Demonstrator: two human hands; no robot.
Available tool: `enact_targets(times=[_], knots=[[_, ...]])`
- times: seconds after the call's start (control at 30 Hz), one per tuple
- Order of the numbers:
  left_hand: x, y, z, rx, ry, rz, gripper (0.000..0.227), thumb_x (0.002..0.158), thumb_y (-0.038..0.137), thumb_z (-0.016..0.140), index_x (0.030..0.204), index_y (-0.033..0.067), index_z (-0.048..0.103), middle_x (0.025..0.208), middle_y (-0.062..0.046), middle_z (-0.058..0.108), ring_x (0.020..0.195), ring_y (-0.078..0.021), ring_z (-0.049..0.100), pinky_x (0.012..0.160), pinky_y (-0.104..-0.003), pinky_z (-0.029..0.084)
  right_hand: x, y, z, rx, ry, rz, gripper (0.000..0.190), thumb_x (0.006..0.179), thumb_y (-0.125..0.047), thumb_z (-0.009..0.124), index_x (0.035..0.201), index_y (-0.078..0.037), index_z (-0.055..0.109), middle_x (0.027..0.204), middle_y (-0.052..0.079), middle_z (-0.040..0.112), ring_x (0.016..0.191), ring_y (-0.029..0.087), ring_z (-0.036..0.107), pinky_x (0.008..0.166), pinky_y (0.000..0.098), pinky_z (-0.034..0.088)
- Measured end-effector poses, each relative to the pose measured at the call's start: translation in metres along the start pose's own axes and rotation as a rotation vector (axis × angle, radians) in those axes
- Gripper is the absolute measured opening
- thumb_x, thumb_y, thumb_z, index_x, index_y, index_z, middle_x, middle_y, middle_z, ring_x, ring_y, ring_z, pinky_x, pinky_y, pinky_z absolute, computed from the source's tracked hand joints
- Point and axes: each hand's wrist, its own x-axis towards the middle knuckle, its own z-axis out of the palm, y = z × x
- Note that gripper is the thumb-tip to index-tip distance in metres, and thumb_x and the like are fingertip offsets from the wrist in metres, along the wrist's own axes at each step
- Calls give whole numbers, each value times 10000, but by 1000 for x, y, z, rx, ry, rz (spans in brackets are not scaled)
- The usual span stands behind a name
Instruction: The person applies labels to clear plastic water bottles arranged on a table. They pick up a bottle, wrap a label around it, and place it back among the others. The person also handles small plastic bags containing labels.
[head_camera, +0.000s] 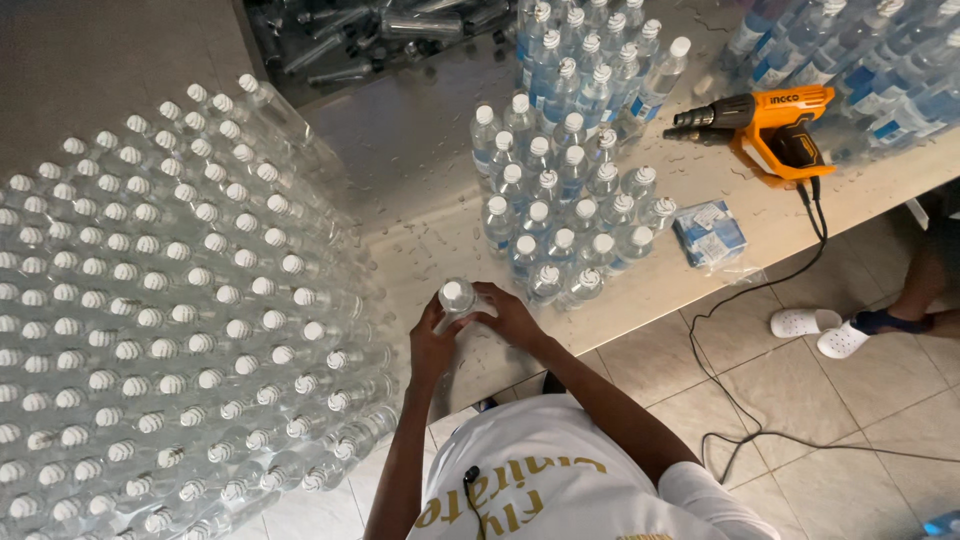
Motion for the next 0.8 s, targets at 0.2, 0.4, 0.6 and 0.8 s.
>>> enact_targets(times=[0.2,0.4,0.6,0.8], knots=[[2,4,15,52,51,8,733,949,181,871,1597,74,546,1551,-169,645,1468,-356,562,1253,-440,519,1,-4,3,88,6,7,830,975,-419,843,1656,-157,448,1553,250,596,1465,465,545,1233,508,494],[5,0,14,10,40,-3,728,967,288,862,1597,97,550,1578,-125,628,1502,-324,528,1289,-441,468,8,-6,4,22,11,-11,832,967,-488,846,1657,-196,483,1491,229,591,1398,427,596,1207,532,515],[14,-11,14,35,-52,-11,636,1059,333,773,1629,169,544,1584,-101,622,1475,-349,545,1258,-522,472,10,-1,10,35,35,-16,820,1001,-456,830,1666,-159,453,1445,226,559,1370,397,586,1186,510,502],[20,-22,11,64,-77,-3,575,1101,301,720,1626,141,550,1570,-167,628,1439,-416,566,1213,-582,493,8,-1,10,-7,40,-89,805,963,-345,859,1619,-99,462,1365,224,581,1361,392,577,1184,461,513]])
